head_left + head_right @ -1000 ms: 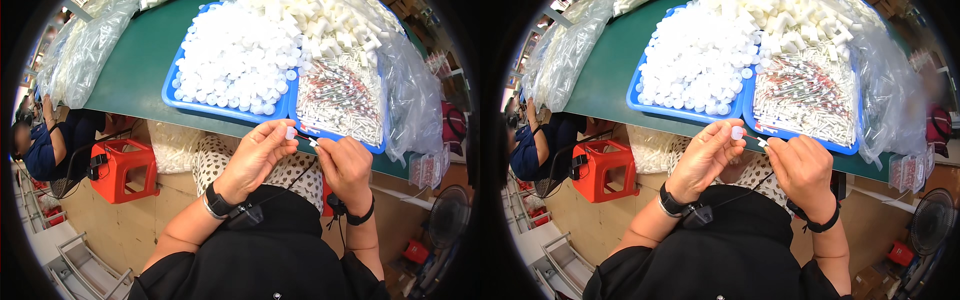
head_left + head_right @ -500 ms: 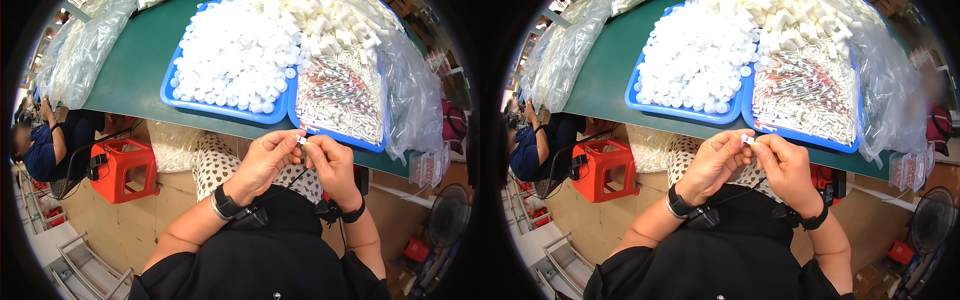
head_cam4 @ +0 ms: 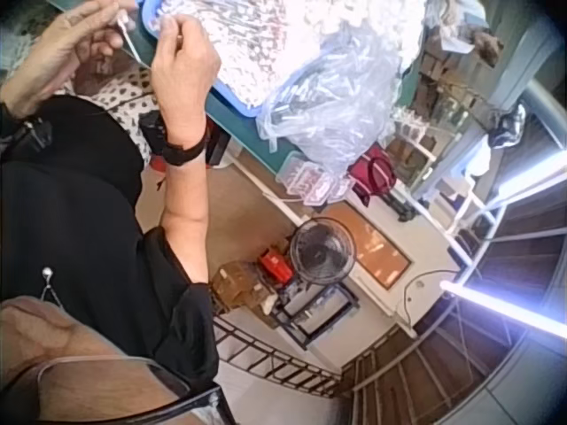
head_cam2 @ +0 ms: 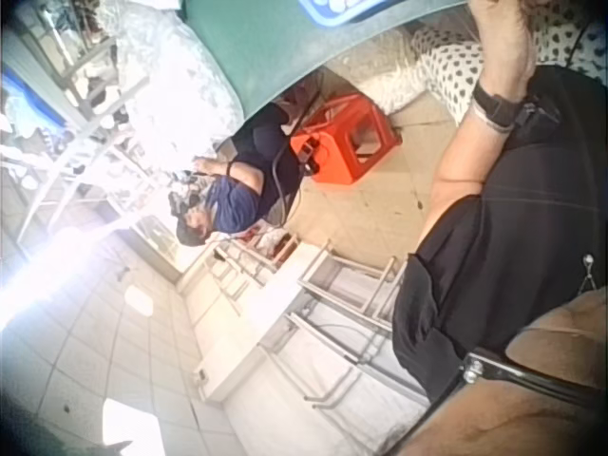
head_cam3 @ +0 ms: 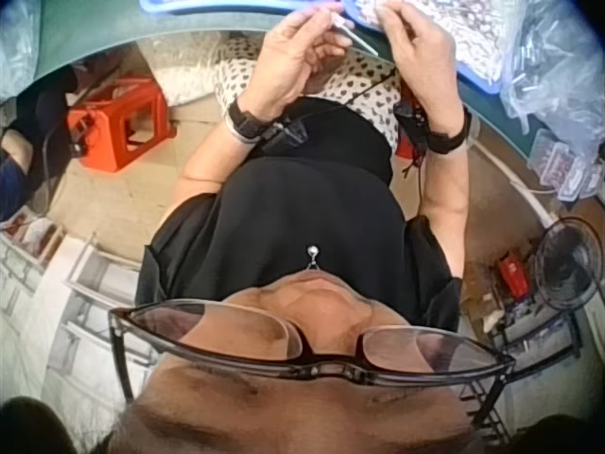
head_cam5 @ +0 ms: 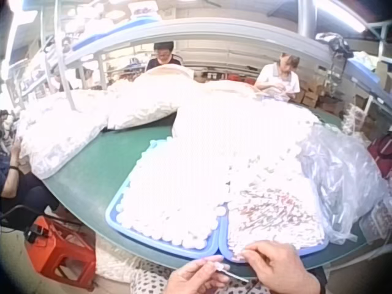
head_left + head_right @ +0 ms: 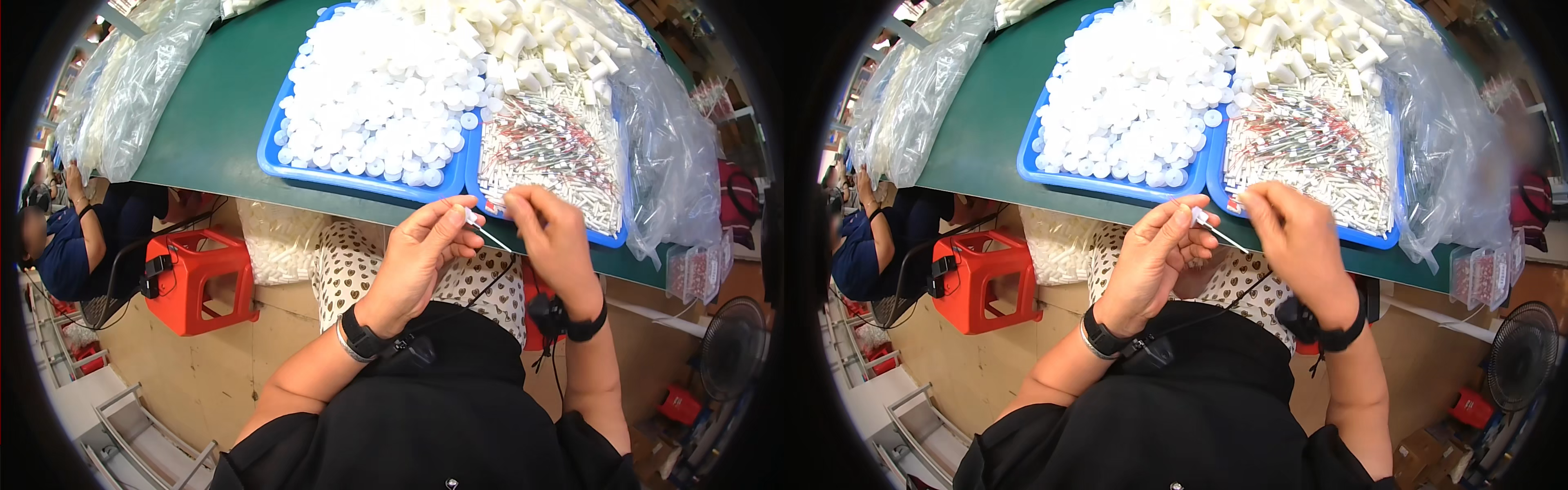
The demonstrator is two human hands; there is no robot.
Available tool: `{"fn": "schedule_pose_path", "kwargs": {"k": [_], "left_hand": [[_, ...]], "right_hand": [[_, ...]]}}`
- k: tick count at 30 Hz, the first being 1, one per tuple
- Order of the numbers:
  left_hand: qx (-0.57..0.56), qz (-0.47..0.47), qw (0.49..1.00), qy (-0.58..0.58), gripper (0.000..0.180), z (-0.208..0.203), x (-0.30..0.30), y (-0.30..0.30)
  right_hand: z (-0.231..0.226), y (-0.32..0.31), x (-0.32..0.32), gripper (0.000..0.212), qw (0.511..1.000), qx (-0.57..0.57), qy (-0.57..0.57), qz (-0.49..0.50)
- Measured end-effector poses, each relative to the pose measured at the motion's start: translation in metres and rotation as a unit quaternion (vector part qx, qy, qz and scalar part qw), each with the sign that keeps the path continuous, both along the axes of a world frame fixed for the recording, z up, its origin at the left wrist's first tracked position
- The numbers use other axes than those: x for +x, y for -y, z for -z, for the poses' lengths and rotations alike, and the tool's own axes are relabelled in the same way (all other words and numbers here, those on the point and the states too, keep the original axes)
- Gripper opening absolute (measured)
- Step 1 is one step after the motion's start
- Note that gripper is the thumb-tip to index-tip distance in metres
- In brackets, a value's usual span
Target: The person repeatedly picks up small white plastic caps and cylindrical pieces from blue trays on a green table. They insert a thin metal pin into the center of each cap and then press a cylindrical piece onto the pin to secure it. The person handles the components one at a time, performing the same assembly sequence throughout the clip.
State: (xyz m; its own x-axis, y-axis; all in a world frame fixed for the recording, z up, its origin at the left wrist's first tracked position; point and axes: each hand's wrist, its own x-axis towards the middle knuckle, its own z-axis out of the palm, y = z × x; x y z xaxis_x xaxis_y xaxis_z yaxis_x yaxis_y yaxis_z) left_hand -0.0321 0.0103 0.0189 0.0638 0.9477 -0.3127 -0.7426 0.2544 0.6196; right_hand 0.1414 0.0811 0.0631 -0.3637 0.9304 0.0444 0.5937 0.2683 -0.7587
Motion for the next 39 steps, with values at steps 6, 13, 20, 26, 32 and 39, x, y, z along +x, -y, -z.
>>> {"fn": "schedule_pose_path", "kwargs": {"k": [6, 13, 20, 26, 32, 39], "left_hand": [[0.009, -0.001, 1.000, -0.010, 0.036, -0.002, 0.000, -0.003], [-0.003, -0.014, 1.000, -0.017, 0.039, 0.001, -0.005, -0.004], [0.010, -0.060, 0.998, 0.004, 0.041, -0.009, -0.013, -0.010], [0.008, -0.058, 0.998, 0.011, 0.042, -0.011, -0.011, -0.014], [0.003, -0.059, 0.998, 0.004, 0.040, -0.007, -0.010, -0.014], [0.061, -0.009, 0.997, -0.046, 0.040, -0.005, 0.004, -0.009]], "right_hand": [[0.016, -0.033, -0.010, 0.021, 0.973, 0.130, 0.190, -0.029], [0.024, -0.039, -0.006, 0.014, 0.964, 0.178, 0.194, -0.038], [-0.007, -0.006, 0.000, 0.006, 0.980, 0.167, 0.015, -0.103], [-0.009, 0.004, 0.008, 0.011, 0.978, 0.174, -0.001, -0.119], [-0.004, 0.003, 0.009, 0.013, 0.966, 0.222, -0.004, -0.130], [0.005, 0.009, 0.001, 0.004, 0.989, 0.030, -0.105, -0.103]]}}
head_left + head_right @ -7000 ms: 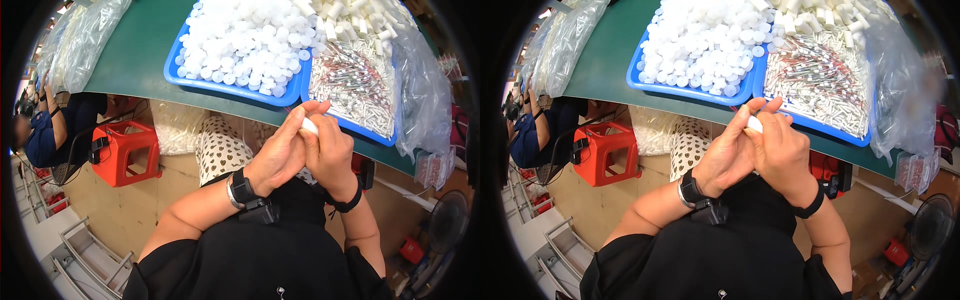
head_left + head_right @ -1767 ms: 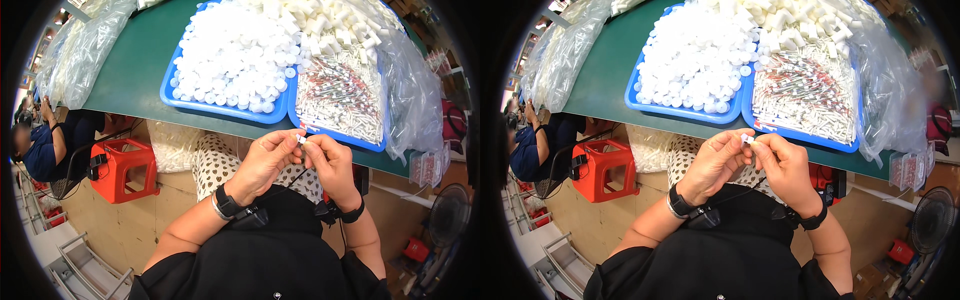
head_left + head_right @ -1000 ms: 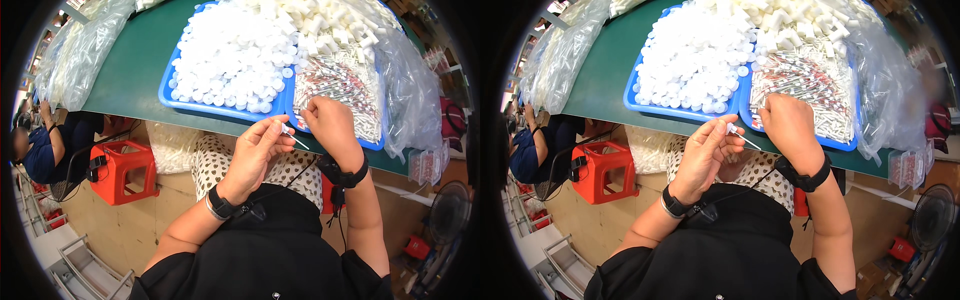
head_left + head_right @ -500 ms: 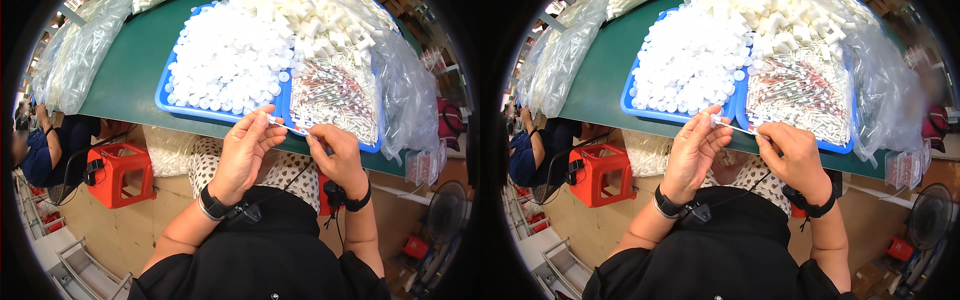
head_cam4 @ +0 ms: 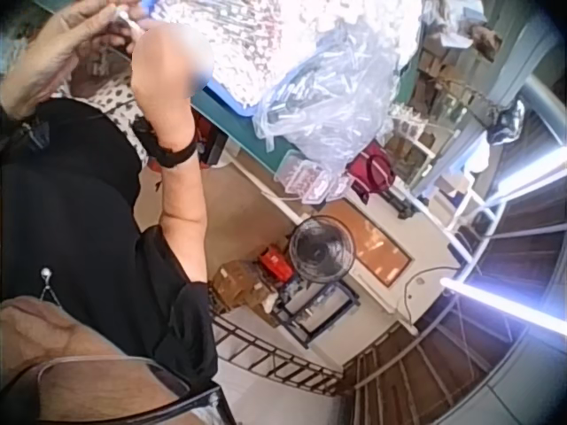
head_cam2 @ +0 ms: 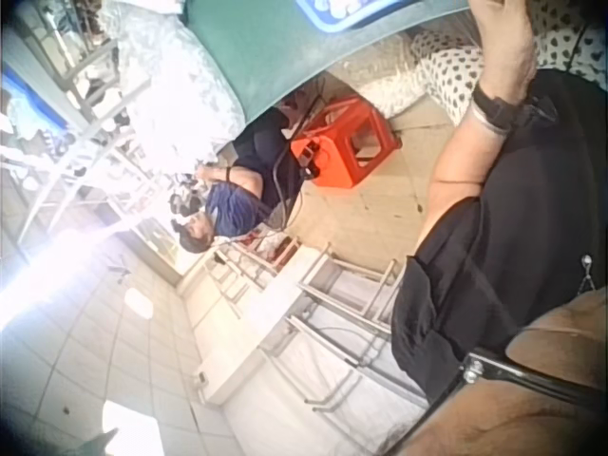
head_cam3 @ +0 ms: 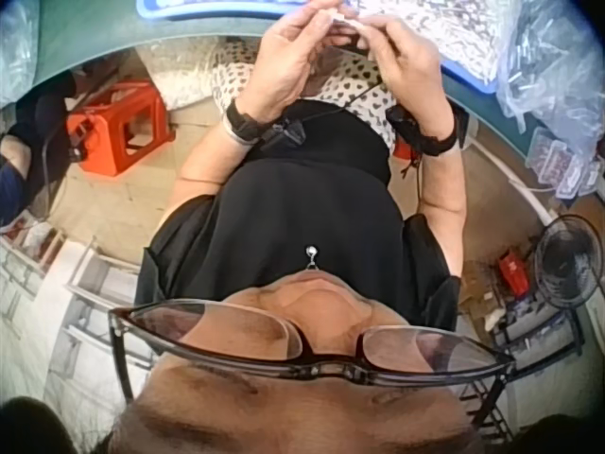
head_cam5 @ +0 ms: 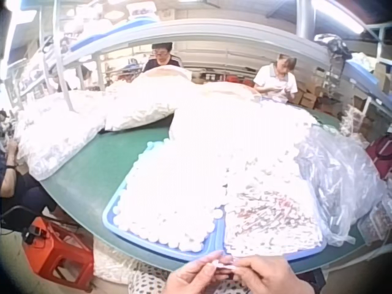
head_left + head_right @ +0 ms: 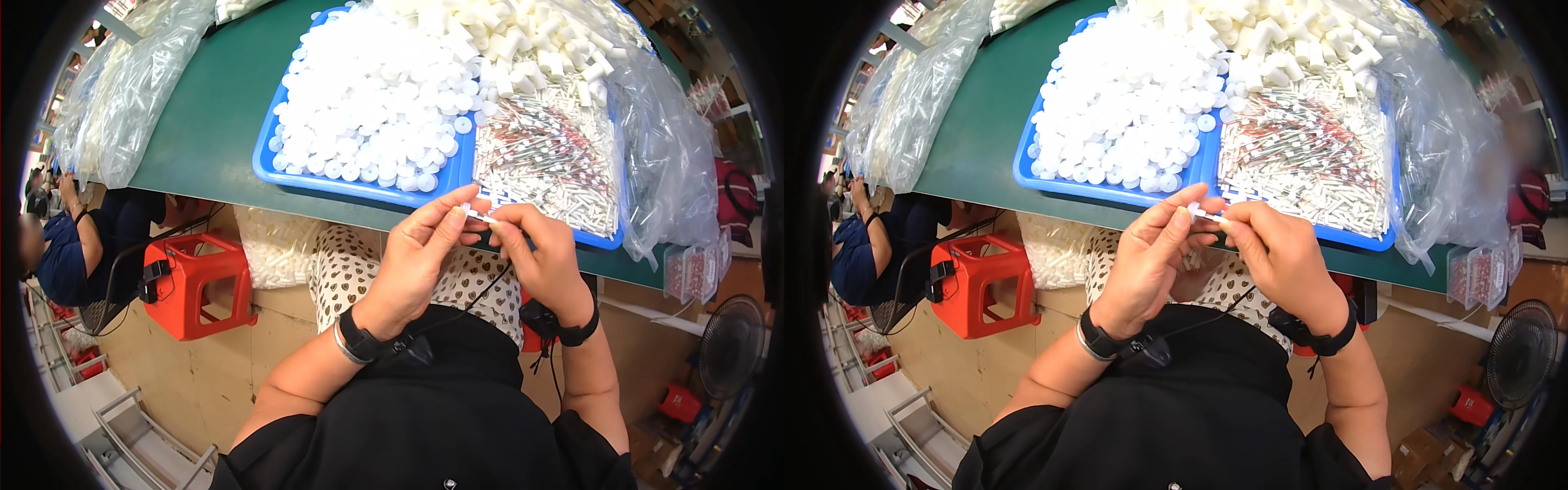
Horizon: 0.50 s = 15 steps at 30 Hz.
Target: The person repeatedly picks up small white plastic caps and cylindrical pieces from blue trays on a green table. They insert a thin metal pin into the center of each cap and then press a cylindrical piece onto the pin to secure it. The person handles the components one at a time, performing the same assembly sequence throughout the clip.
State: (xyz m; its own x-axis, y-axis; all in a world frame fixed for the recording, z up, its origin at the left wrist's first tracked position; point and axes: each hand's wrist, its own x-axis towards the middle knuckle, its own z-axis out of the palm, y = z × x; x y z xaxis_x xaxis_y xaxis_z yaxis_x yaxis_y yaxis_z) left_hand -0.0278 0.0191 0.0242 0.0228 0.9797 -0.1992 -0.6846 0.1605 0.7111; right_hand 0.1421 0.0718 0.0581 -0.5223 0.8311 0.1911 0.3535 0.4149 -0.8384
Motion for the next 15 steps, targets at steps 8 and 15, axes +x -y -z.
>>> {"fn": "schedule_pose_path", "kwargs": {"k": [8, 15], "left_hand": [[0.003, 0.018, 1.000, -0.005, 0.043, -0.002, -0.008, -0.007], [-0.075, -0.031, 0.992, 0.094, 0.044, -0.009, -0.008, -0.009]], "right_hand": [[-0.006, -0.008, -0.010, 0.007, 0.998, 0.041, 0.034, -0.030], [-0.001, -0.021, -0.027, 0.021, 0.951, 0.299, 0.061, -0.056]]}}
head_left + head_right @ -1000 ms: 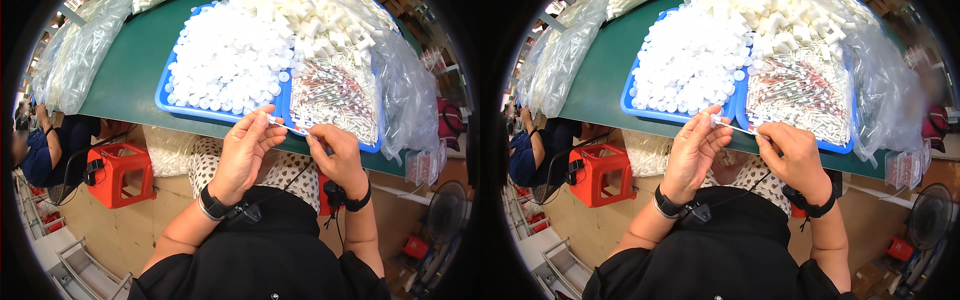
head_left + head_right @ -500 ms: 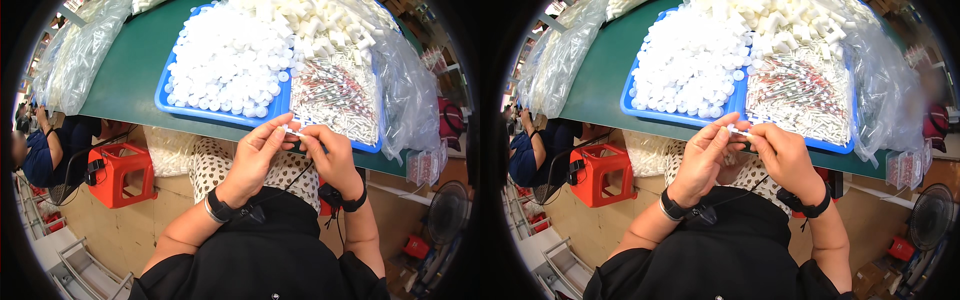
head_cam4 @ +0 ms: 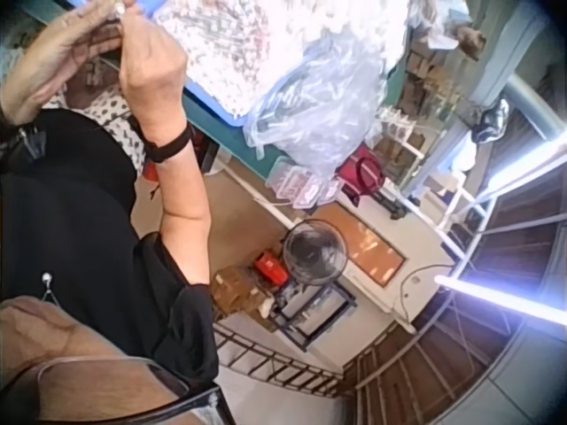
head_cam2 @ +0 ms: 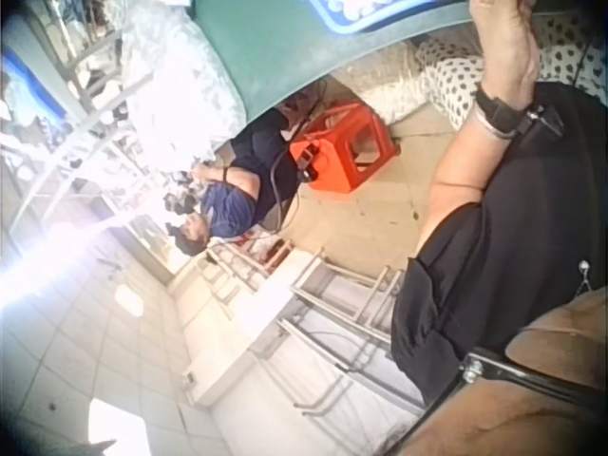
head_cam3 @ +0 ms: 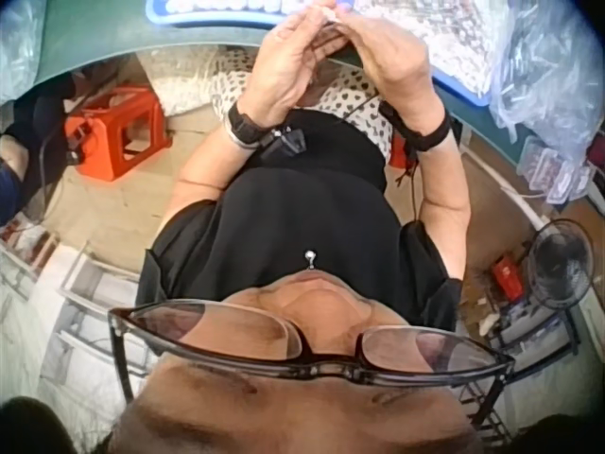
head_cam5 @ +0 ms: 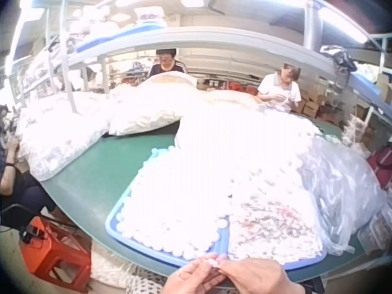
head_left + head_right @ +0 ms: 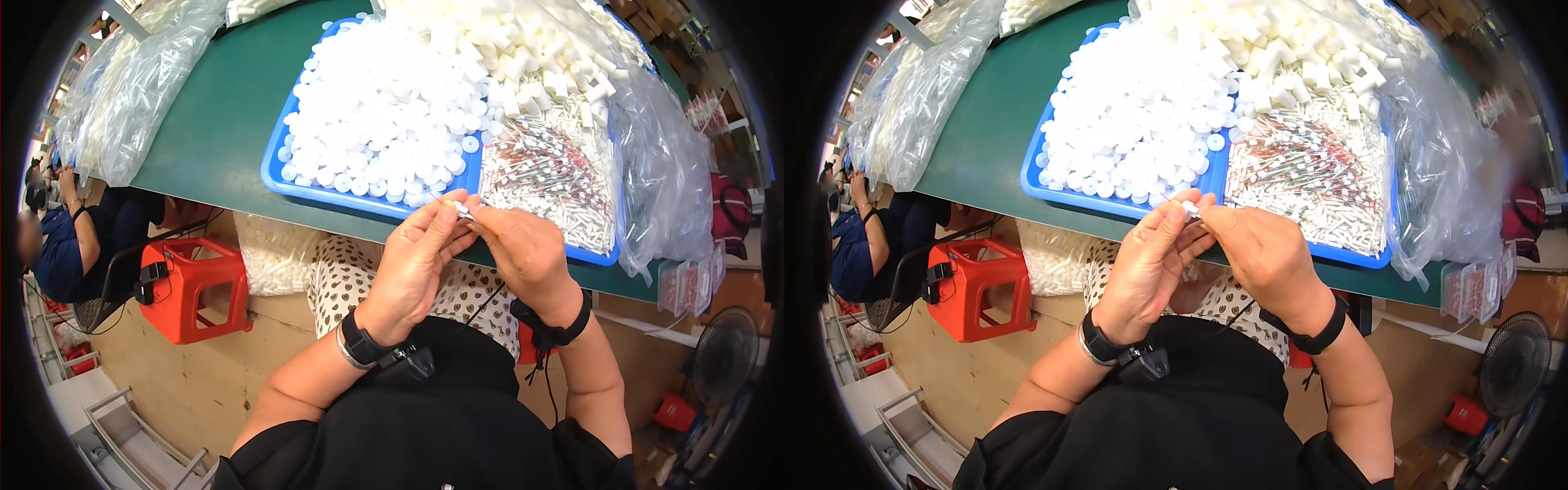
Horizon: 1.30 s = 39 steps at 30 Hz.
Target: The person repeatedly picks up small white plastic caps and cylindrical pieces from blue trays on a green table. They insert a thin metal pin into the center of each cap and then press a cylindrical piece onto the pin to secure it. The person handles the components one at a time, performing the same assembly sequence throughout the clip.
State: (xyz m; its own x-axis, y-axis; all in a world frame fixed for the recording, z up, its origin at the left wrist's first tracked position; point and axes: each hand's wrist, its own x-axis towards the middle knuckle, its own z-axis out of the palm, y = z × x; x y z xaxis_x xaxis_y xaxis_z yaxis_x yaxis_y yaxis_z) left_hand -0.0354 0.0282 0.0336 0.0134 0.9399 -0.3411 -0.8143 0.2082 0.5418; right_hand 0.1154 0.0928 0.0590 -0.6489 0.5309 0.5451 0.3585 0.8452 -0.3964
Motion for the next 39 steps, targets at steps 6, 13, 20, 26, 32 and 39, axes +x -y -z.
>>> {"fn": "schedule_pose_path", "kwargs": {"k": [6, 13, 20, 26, 32, 39], "left_hand": [[0.020, 0.019, 1.000, 0.012, 0.035, 0.002, 0.000, -0.003], [0.044, 0.020, 0.999, -0.014, 0.034, -0.006, -0.006, -0.013], [0.047, -0.033, 0.998, -0.034, 0.034, 0.004, -0.012, -0.030], [0.043, -0.038, 0.998, -0.008, 0.032, 0.004, -0.014, -0.034], [0.019, -0.044, 0.999, -0.022, 0.031, 0.002, -0.016, -0.032], [0.018, -0.031, 0.999, -0.030, 0.031, -0.002, -0.015, -0.033]], "right_hand": [[-0.006, -0.001, -0.002, 0.016, 0.998, 0.058, 0.026, -0.001], [-0.061, -0.025, 0.012, 0.018, 0.991, -0.066, 0.109, 0.042], [-0.093, -0.185, 0.029, 0.033, 0.961, -0.099, 0.244, 0.083], [-0.045, -0.291, -0.052, 0.054, 0.960, 0.144, 0.237, 0.043], [-0.074, -0.297, -0.120, 0.059, 0.896, 0.130, 0.402, 0.137], [-0.056, -0.356, -0.078, 0.062, 0.812, -0.067, 0.565, 0.134]]}}
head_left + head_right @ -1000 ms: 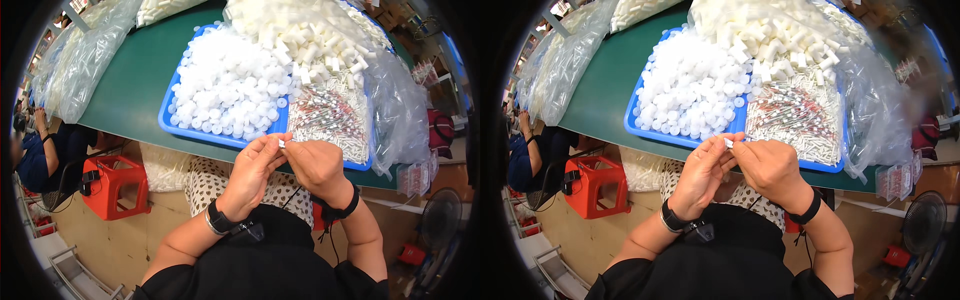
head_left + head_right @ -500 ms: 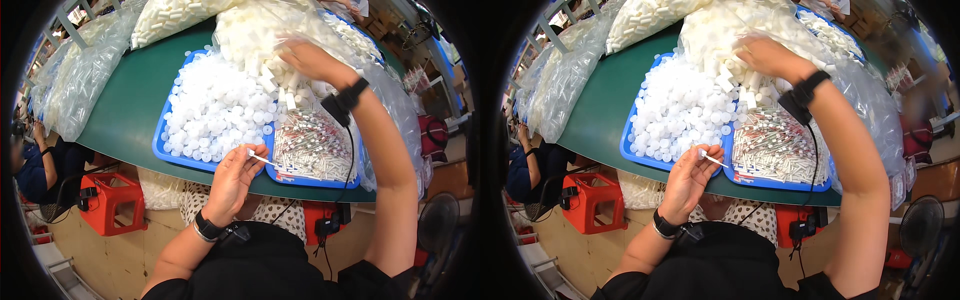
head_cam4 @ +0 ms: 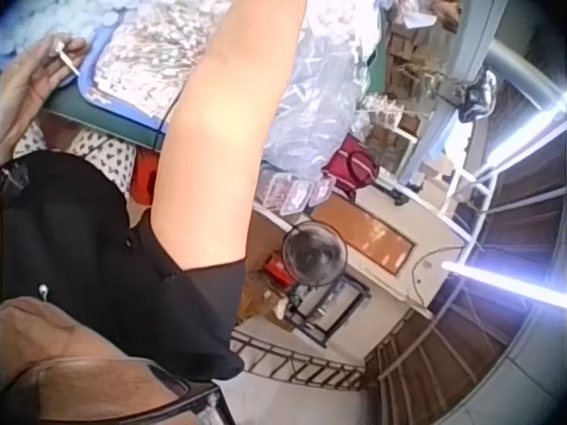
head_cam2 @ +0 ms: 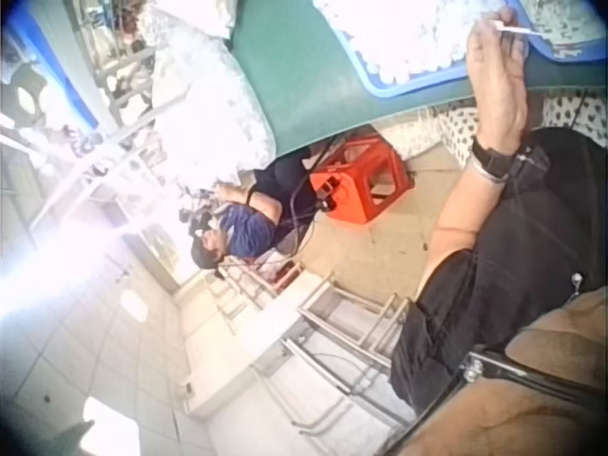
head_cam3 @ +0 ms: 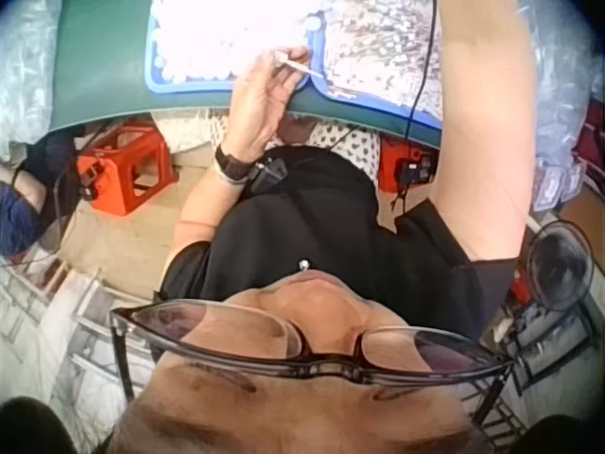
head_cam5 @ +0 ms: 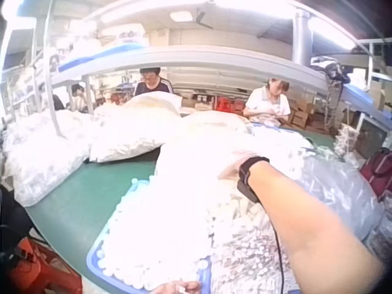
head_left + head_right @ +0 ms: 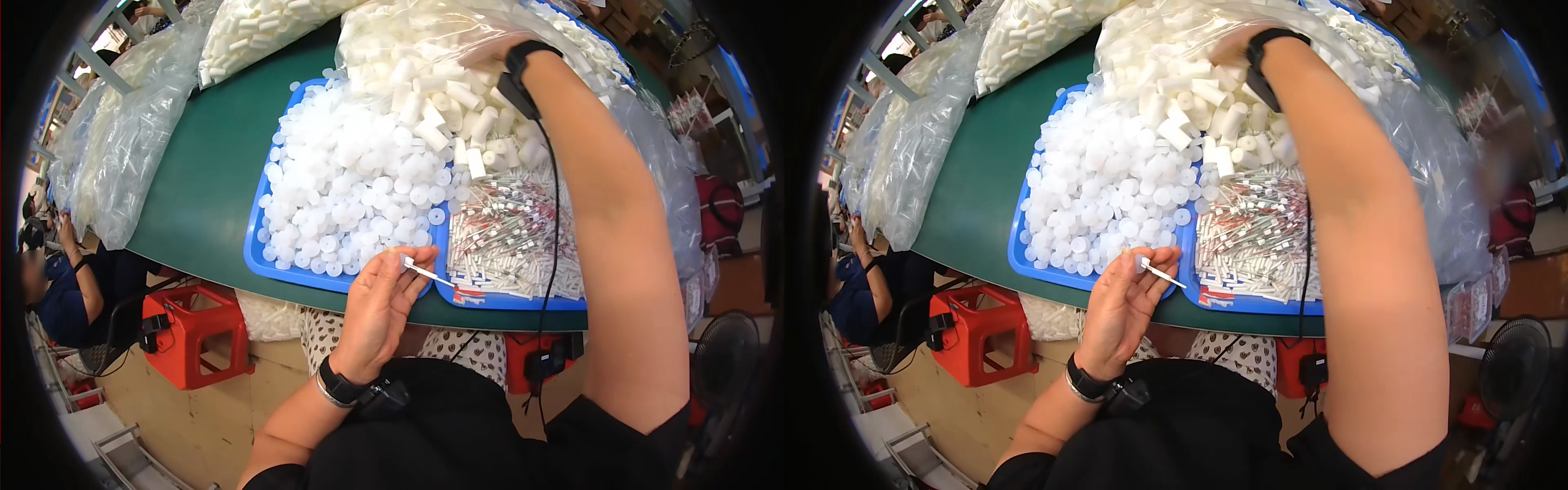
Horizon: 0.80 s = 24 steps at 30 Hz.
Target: The person repeatedly picks up small white plastic caps and cylindrical pieces from blue trays on a green table. They insert a thin metal pin into the center of each cap and then press a cylindrical piece onto the pin to secure it. The person handles the components one at a time, performing the same assembly sequence throughout the clip.
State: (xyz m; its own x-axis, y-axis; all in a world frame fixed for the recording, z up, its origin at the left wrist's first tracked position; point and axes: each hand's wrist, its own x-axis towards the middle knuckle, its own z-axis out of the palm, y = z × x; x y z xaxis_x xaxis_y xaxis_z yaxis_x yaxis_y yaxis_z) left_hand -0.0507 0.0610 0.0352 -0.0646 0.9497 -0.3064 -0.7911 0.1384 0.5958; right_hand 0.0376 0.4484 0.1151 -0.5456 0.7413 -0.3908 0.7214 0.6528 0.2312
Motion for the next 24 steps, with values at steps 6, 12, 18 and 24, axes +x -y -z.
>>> {"fn": "schedule_pose_path", "kwargs": {"k": [6, 12, 18, 24], "left_hand": [[0.024, 0.007, 1.000, 0.002, 0.032, 0.007, 0.001, 0.000], [0.042, -0.002, 0.999, 0.003, 0.031, 0.011, 0.001, 0.001], [0.043, -0.004, 0.999, 0.010, 0.034, 0.010, -0.004, 0.005], [0.021, 0.014, 0.999, 0.022, 0.034, 0.012, -0.004, 0.023]], "right_hand": [[0.004, 0.024, 0.065, 0.062, 0.993, 0.008, -0.068, 0.094], [0.003, 0.092, 0.089, 0.066, 0.966, 0.133, -0.212, 0.061], [-0.016, 0.131, 0.115, 0.050, 0.926, 0.174, -0.319, -0.103], [-0.035, 0.222, 0.171, 0.025, 0.951, 0.121, -0.285, 0.004]]}}
